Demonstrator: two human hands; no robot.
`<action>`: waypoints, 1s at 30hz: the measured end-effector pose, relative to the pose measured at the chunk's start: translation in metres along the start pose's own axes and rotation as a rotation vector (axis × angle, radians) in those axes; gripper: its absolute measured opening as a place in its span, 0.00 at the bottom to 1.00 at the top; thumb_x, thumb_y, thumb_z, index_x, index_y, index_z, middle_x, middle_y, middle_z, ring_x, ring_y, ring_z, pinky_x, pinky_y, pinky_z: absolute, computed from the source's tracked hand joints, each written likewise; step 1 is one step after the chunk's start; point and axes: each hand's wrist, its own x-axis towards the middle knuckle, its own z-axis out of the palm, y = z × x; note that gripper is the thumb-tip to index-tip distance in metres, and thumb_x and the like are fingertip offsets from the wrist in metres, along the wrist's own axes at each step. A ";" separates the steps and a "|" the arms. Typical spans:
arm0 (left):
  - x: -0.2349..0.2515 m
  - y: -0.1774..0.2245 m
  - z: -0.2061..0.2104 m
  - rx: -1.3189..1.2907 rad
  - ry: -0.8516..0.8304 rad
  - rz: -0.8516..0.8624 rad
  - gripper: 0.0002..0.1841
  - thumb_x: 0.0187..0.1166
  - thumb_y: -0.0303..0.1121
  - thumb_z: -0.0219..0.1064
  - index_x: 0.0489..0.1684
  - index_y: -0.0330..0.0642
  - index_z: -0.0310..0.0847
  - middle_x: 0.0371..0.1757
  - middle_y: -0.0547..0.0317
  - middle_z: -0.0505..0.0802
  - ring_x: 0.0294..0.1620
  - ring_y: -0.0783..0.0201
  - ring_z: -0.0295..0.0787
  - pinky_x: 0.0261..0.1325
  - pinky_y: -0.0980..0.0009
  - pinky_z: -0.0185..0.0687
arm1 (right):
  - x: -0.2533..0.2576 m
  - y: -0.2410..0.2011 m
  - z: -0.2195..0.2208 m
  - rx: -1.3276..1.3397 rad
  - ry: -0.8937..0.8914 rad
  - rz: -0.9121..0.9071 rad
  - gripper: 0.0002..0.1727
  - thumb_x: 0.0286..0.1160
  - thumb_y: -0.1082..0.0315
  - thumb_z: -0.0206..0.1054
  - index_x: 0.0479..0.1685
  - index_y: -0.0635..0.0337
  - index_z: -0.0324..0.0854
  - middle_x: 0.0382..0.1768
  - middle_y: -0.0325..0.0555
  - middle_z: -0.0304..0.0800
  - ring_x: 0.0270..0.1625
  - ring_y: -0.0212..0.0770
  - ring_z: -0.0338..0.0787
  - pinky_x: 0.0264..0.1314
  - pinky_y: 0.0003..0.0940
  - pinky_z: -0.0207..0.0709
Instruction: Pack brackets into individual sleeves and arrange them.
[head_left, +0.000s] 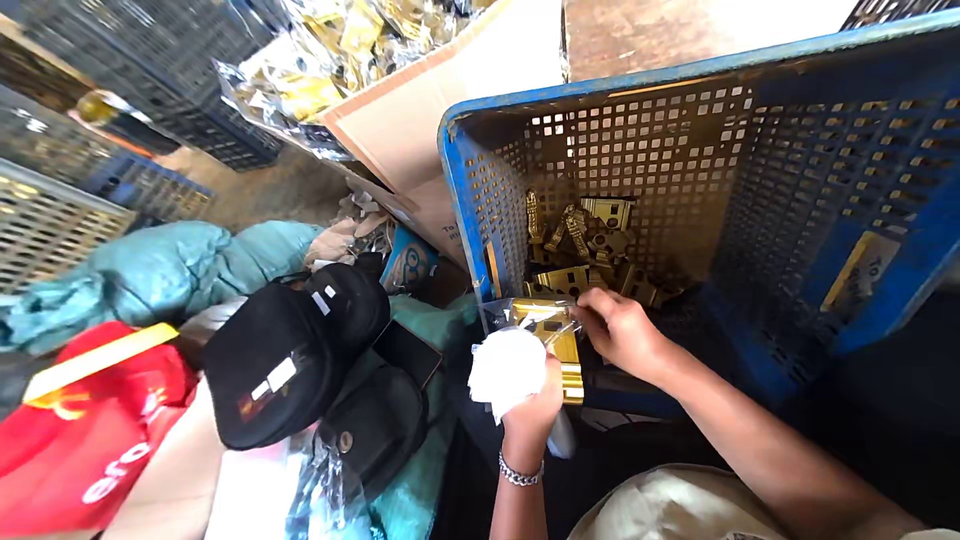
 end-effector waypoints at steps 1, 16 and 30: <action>0.002 -0.002 0.000 0.020 0.033 -0.015 0.21 0.58 0.22 0.74 0.47 0.13 0.77 0.41 0.54 0.91 0.48 0.86 0.86 0.56 0.87 0.81 | -0.004 -0.006 0.000 -0.053 -0.011 -0.052 0.09 0.78 0.75 0.63 0.44 0.73 0.86 0.42 0.65 0.92 0.40 0.56 0.96 0.46 0.45 0.90; 0.006 -0.004 -0.037 -0.432 -0.277 -0.498 0.17 0.73 0.17 0.61 0.61 0.28 0.74 0.44 0.59 0.97 0.47 0.67 0.96 0.56 0.66 0.92 | 0.002 -0.012 -0.052 0.139 -0.552 0.269 0.16 0.67 0.66 0.79 0.49 0.68 0.91 0.50 0.63 0.92 0.55 0.53 0.91 0.65 0.47 0.81; 0.001 0.005 -0.012 -0.077 -0.199 -0.111 0.25 0.54 0.23 0.82 0.48 0.13 0.80 0.42 0.49 0.94 0.48 0.81 0.89 0.60 0.82 0.82 | 0.021 -0.031 -0.037 0.445 -0.448 0.132 0.12 0.74 0.74 0.70 0.51 0.74 0.89 0.49 0.61 0.92 0.47 0.44 0.93 0.55 0.38 0.86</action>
